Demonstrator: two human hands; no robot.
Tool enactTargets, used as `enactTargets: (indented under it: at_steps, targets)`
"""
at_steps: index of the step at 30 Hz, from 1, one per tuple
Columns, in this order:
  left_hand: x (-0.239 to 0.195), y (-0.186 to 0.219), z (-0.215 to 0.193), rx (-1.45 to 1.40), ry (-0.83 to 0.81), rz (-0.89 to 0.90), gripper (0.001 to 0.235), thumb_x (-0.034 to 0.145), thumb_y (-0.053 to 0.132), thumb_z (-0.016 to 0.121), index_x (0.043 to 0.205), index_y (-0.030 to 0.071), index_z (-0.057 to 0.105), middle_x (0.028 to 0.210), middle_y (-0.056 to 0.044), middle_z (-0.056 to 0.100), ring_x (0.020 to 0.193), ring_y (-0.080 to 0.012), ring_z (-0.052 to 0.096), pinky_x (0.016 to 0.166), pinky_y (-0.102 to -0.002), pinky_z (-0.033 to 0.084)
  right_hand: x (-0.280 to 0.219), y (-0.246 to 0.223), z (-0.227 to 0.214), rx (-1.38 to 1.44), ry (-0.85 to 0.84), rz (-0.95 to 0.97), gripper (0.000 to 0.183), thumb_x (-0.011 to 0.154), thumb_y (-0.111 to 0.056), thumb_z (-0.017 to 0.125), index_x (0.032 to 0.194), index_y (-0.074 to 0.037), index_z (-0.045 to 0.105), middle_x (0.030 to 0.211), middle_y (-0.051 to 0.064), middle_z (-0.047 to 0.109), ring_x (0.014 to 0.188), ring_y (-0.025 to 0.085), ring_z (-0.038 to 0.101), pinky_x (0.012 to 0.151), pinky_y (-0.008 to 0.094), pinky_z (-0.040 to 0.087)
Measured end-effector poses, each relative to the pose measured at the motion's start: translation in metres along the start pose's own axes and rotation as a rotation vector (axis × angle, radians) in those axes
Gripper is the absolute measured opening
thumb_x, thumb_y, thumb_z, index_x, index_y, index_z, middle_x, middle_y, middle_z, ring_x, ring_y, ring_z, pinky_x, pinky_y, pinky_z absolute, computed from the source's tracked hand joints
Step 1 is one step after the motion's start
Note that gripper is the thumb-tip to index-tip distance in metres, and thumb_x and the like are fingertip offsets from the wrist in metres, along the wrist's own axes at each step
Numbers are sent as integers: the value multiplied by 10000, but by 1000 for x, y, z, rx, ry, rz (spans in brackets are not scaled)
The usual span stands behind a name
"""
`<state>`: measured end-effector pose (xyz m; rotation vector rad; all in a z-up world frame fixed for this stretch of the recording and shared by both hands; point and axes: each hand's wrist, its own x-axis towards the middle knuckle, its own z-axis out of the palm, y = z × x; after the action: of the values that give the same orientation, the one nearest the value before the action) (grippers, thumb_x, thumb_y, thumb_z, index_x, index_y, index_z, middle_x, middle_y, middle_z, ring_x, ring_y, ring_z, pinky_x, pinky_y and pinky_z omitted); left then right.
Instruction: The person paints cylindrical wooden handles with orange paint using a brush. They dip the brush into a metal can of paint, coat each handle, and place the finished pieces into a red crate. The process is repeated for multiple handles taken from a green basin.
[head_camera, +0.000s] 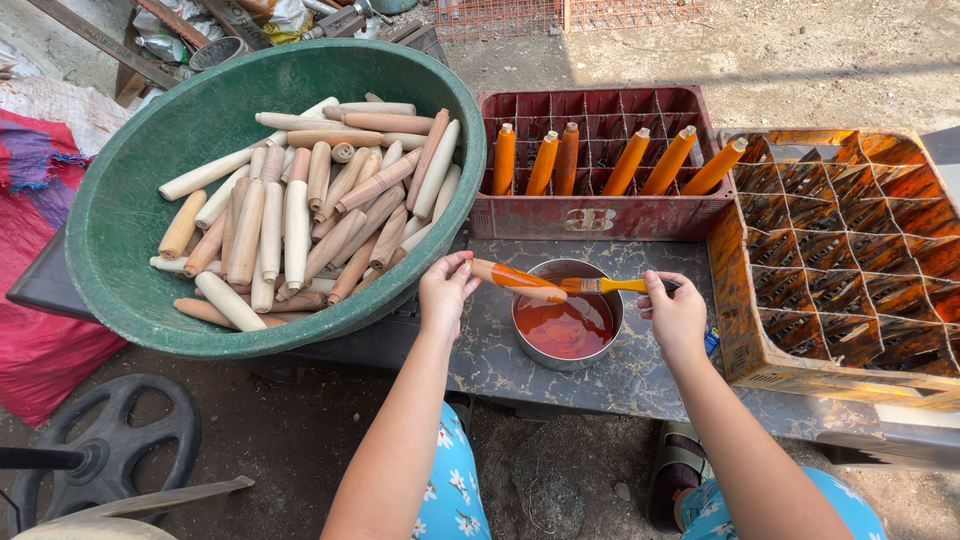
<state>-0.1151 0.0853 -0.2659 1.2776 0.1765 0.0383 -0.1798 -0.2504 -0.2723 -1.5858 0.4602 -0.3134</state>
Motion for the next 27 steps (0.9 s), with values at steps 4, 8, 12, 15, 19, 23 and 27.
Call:
enactTargets:
  at_steps: [4,8,12,15,19,23,27]
  targets:
    - [-5,6,1,-4,-9,7,192,1017,27,568,1167,-14,681,1188,-110,652,1087,-193,668,948,-352,622,-10,-15,1,213,-56,-37,278,1016,-243,673,1147,-5,612,960,78,709,714,110,648,594,239,561]
    - [-18,12,13,7,-32,-14,199,1002,25,569,1162,-12,681,1198,-103,659,1084,-190,681,936,-342,636,-26,-37,9,228,-125,-44,280,1005,-250,663,1134,-8,604,989,65,729,723,107,658,613,235,564]
    - [-30,19,39,40,-107,52,192,990,51,611,1150,-8,698,1190,-100,687,1049,-151,690,916,-324,629,-28,-56,-12,46,-132,-81,283,1025,-267,664,1131,-4,654,955,83,723,734,104,650,639,229,540]
    - [-38,28,54,198,-121,146,184,971,73,665,1137,22,728,1133,-84,721,951,-122,706,867,-290,633,-30,-62,-33,-68,-83,-165,279,1049,-267,681,1142,-5,663,942,99,704,751,108,628,657,229,511]
    - [-50,32,70,334,-129,321,171,951,58,707,1109,25,763,1084,-56,723,842,-119,676,799,-268,599,-30,-58,-46,163,-79,-125,259,1024,-265,669,1126,-29,633,1012,54,734,747,111,663,660,239,561]
    - [-52,30,74,271,-121,307,168,944,52,696,1099,26,754,1104,-44,703,869,-113,683,803,-268,612,-22,-44,-44,296,-85,-34,263,1024,-265,676,1126,-28,629,985,68,725,728,124,660,648,264,581]
    - [-37,27,63,6,-114,115,178,998,78,642,1146,28,727,1101,-80,709,958,-123,701,870,-291,636,-9,-26,-43,276,-61,70,275,1010,-281,680,1113,-29,636,969,81,731,713,129,656,634,276,582]
